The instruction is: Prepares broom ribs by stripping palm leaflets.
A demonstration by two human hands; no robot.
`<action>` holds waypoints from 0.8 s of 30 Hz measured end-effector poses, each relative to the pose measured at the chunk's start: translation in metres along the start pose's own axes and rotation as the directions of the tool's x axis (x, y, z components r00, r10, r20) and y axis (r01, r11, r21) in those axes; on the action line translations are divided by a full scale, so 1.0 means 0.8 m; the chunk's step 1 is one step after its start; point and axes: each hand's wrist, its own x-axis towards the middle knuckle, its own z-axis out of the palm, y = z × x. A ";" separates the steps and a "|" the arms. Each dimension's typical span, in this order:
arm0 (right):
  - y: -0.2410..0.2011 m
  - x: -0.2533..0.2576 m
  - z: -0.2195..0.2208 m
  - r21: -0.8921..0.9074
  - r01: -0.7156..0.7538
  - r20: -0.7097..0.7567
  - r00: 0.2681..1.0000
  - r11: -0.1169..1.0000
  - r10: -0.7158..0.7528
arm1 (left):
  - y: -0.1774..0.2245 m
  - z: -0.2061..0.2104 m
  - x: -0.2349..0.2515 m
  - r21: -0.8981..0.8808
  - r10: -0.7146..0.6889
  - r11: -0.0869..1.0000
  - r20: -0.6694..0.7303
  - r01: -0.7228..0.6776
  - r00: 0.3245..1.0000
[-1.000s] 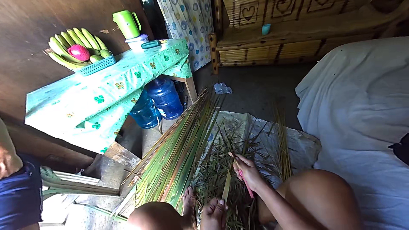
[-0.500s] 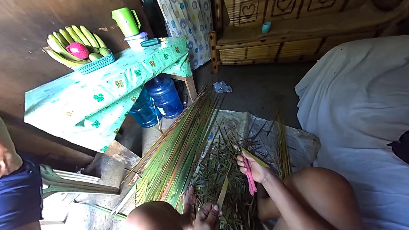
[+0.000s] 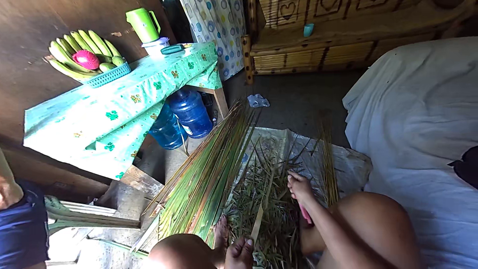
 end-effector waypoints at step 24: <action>0.011 -0.058 0.030 0.248 0.224 0.260 0.922 0.942 -0.288 | -0.004 0.013 0.013 0.069 0.034 0.997 0.033 -0.037 0.999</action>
